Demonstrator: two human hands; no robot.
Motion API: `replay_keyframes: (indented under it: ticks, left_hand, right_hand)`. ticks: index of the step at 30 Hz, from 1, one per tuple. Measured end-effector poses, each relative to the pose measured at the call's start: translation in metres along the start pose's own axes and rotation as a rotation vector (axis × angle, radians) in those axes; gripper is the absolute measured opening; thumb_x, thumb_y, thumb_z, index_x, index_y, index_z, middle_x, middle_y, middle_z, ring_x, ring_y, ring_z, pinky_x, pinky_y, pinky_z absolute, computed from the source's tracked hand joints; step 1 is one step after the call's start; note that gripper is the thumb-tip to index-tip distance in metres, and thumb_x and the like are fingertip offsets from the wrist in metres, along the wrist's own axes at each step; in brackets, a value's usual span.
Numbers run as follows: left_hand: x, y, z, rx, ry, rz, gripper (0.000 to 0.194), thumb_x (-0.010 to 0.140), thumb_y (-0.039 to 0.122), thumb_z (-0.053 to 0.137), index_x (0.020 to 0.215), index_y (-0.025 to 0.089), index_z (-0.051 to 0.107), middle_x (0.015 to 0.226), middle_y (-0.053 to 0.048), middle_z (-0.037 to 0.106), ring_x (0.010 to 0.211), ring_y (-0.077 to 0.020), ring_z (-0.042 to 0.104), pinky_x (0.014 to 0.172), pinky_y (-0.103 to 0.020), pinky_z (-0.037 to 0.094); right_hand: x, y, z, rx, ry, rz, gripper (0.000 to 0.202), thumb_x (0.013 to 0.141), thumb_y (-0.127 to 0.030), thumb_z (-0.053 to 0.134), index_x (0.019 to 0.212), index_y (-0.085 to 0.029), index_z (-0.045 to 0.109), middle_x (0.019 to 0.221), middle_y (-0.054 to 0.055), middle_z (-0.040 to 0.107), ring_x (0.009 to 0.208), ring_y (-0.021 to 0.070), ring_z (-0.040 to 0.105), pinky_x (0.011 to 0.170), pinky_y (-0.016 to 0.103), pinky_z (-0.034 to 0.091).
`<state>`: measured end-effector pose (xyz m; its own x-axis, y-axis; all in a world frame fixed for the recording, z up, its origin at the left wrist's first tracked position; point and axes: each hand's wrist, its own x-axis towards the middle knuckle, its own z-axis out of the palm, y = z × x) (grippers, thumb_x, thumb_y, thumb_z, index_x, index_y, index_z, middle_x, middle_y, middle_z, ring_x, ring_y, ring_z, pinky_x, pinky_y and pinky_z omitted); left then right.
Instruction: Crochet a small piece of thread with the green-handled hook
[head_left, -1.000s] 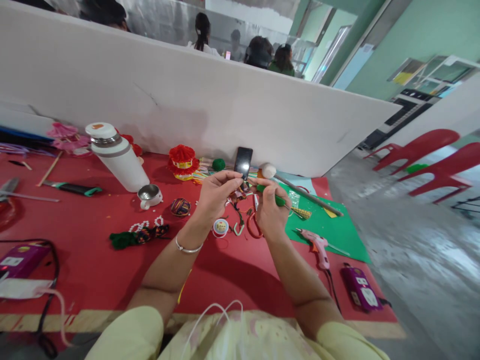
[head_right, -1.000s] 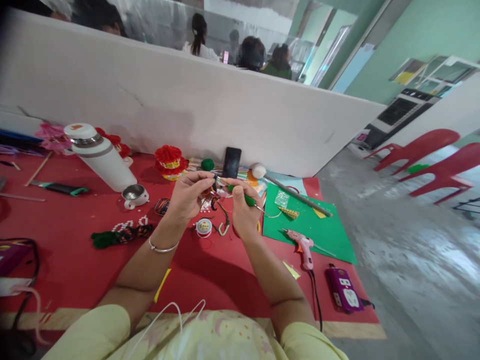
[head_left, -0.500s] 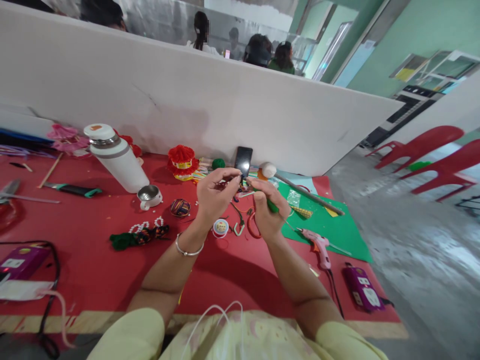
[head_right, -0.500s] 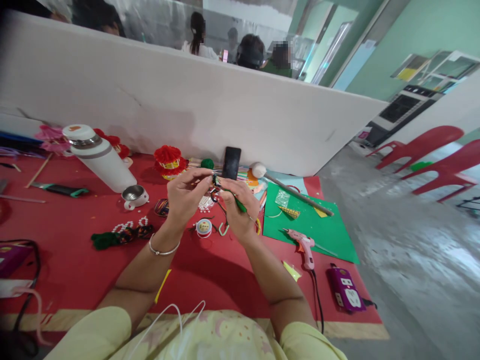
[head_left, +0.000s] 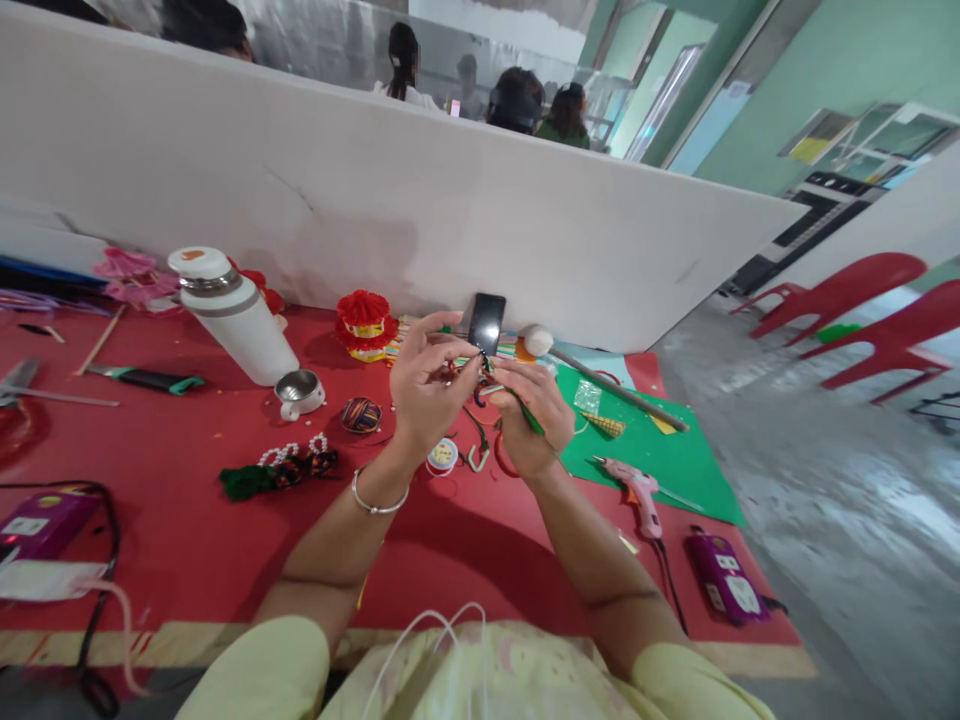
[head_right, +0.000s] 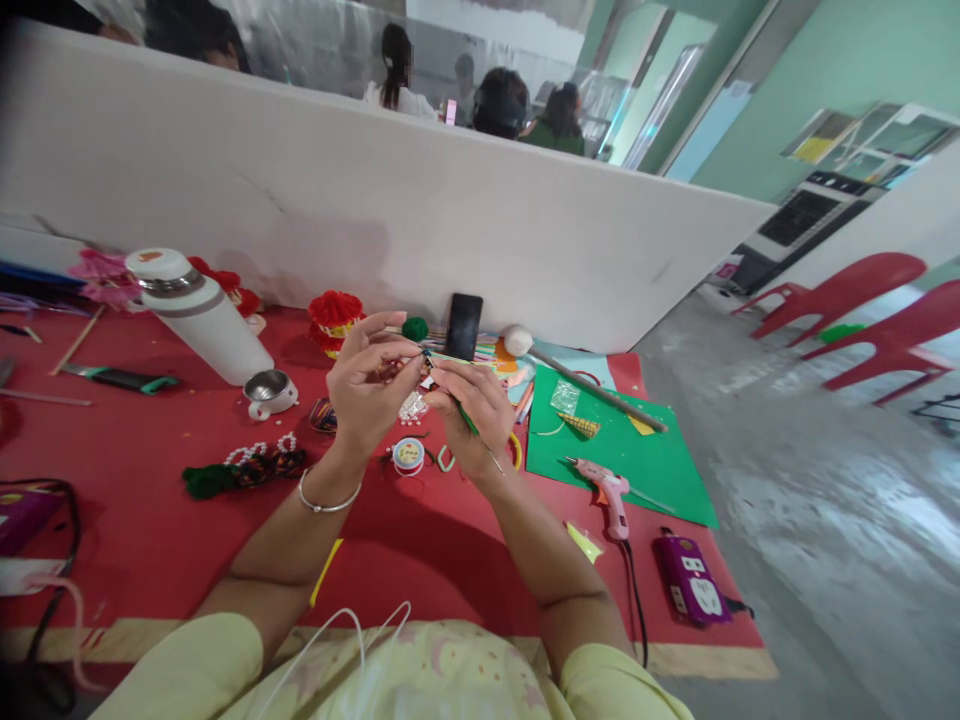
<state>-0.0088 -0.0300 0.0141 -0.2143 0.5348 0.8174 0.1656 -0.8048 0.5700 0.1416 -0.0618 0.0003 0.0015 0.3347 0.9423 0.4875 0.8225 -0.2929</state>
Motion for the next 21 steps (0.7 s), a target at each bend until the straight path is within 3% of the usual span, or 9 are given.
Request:
replay_keyframes:
  ticks: [8, 17, 21]
  left_hand:
    - [-0.0001, 0.0015, 0.0007, 0.053, 0.013, 0.037, 0.008, 0.09, 0.013, 0.075, 0.087, 0.021, 0.078, 0.127, -0.009, 0.075, 0.088, -0.0143, 0.075, 0.061, -0.025, 0.058]
    - [0.0026, 0.0028, -0.0013, -0.015, -0.024, -0.055, 0.012, 0.087, 0.009, 0.077, 0.085, 0.02, 0.079, 0.128, -0.008, 0.075, 0.087, -0.0138, 0.075, 0.068, -0.027, 0.062]
    - [0.0022, 0.0016, -0.0001, 0.006, 0.002, 0.033, 0.012, 0.088, 0.01, 0.079, 0.091, 0.021, 0.08, 0.129, -0.009, 0.075, 0.088, -0.0143, 0.075, 0.068, -0.028, 0.063]
  right_hand:
    - [0.0009, -0.0006, 0.0006, 0.022, 0.003, -0.015, 0.027, 0.099, -0.033, 0.075, 0.126, -0.032, 0.078, 0.115, 0.006, 0.087, 0.104, 0.0252, 0.084, 0.09, 0.045, 0.067]
    - [0.004, -0.0019, -0.0018, 0.046, 0.006, 0.025, 0.026, 0.101, -0.031, 0.072, 0.126, -0.033, 0.078, 0.115, 0.006, 0.086, 0.103, 0.0246, 0.083, 0.09, 0.045, 0.067]
    - [0.0028, -0.0005, -0.0023, 0.061, 0.003, 0.034, 0.028, 0.1, -0.03, 0.073, 0.127, -0.033, 0.078, 0.118, 0.006, 0.086, 0.106, 0.0253, 0.083, 0.091, 0.046, 0.066]
